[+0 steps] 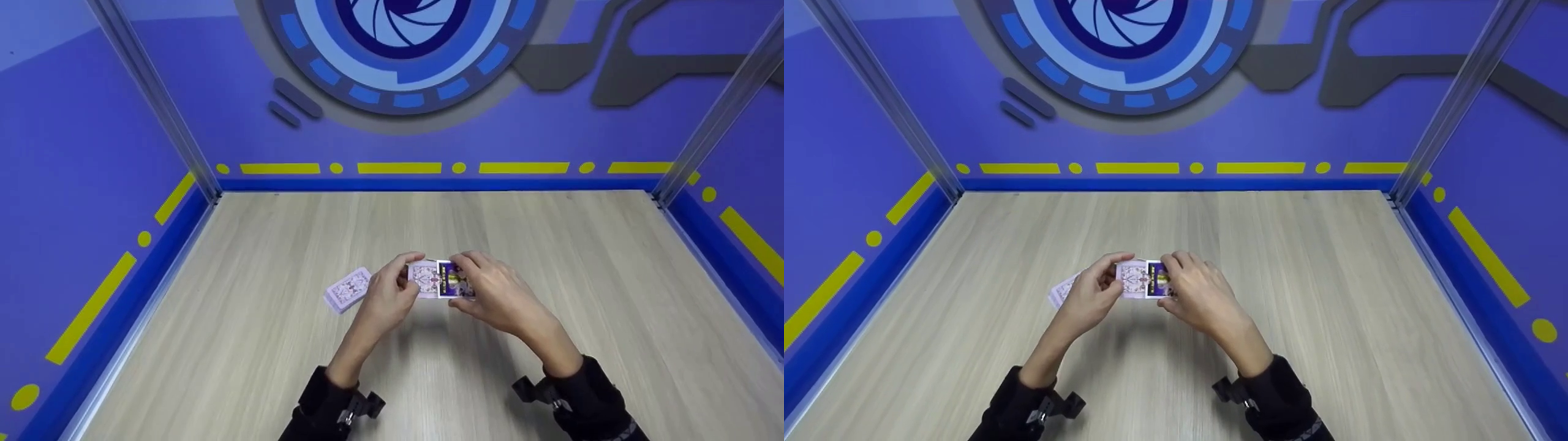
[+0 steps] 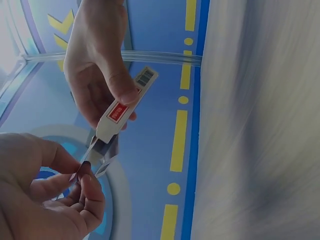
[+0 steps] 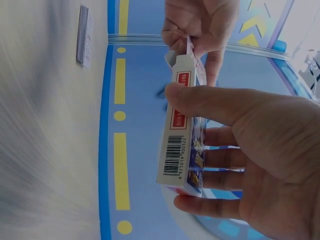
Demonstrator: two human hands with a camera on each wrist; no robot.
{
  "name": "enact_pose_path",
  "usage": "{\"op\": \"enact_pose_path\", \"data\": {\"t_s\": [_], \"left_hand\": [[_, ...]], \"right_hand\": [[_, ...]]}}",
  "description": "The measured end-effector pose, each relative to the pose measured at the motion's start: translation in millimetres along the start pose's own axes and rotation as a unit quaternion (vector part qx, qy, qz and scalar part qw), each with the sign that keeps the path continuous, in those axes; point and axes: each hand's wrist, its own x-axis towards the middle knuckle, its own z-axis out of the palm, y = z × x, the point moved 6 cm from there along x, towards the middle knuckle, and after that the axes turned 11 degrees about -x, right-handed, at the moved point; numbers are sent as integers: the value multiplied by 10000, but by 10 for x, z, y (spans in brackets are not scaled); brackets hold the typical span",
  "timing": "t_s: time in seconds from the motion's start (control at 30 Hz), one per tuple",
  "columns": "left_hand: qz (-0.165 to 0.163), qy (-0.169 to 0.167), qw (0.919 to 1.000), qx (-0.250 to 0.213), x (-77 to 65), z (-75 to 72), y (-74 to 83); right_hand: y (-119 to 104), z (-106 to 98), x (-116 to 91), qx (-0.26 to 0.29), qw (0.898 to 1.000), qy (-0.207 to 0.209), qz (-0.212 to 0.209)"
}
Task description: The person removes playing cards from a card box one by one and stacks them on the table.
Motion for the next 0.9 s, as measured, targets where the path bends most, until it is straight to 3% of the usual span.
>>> {"op": "enact_pose_path", "data": {"t_s": [0.13, 0.33, 0.43, 0.6, 0.7, 0.9], "left_hand": [[204, -271, 9983, 479, -9, -11, 47], [165, -500, 9884, 1422, -43, -23, 50], [472, -507, 9786, 1938, -60, -8, 54], [1212, -411, 9538, 2719, -83, 29, 80], [1434, -426, 9448, 2914, -86, 41, 92], [1545, -640, 9383, 3028, -80, 38, 107]], "right_hand": [[0, 4, -2, 2, 10000, 41, -38], [2, 10, -2, 40, 10000, 66, -59], [-3, 17, -1, 44, 10000, 36, -62], [-24, 22, -3, -20, 9999, 40, -132], [-37, 23, -6, -65, 9998, 57, -186], [-36, 27, -9, -56, 9998, 43, -192]]}}
